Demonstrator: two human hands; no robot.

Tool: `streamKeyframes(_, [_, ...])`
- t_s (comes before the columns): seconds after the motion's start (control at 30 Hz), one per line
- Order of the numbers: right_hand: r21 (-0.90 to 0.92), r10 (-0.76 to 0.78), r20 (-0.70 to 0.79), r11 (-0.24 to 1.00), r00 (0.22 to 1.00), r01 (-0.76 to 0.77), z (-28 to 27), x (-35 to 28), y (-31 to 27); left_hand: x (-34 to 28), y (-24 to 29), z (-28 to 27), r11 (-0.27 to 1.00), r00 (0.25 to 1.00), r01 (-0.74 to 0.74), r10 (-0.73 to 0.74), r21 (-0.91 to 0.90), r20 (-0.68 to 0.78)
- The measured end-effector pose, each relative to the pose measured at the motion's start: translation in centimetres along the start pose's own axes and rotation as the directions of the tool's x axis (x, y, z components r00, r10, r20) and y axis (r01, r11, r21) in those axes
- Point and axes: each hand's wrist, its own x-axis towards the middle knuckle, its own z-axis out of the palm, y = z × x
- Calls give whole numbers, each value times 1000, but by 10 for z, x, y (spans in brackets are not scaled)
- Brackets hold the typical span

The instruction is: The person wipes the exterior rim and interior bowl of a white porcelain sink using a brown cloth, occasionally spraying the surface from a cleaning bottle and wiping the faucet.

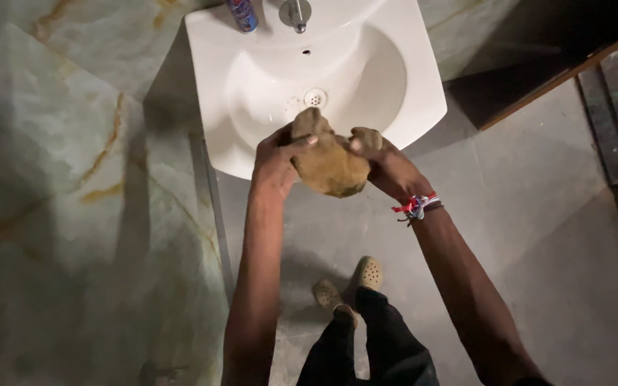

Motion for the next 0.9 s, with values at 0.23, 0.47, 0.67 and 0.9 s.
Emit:
streamKeyframes(0.23, [-47,-160,45,986,986,162,4,-19,-1,-31,8,7,523,942,-335,213,784,260])
streamKeyframes(0.47, [84,-88,13,993,996,87,38,-64,-31,-51,-4,-1,504,969,-239,177,830,172])
streamKeyframes(0.67, [-89,-285,146,950,947,299,40,-79,-21,-35,-39,-31,806,961,-242,276,540,19])
streamKeyframes(0.9, [-479,-232,184,827,955,293,46,-85,-16,-50,-36,-17,985,959,-18,66,-173,274])
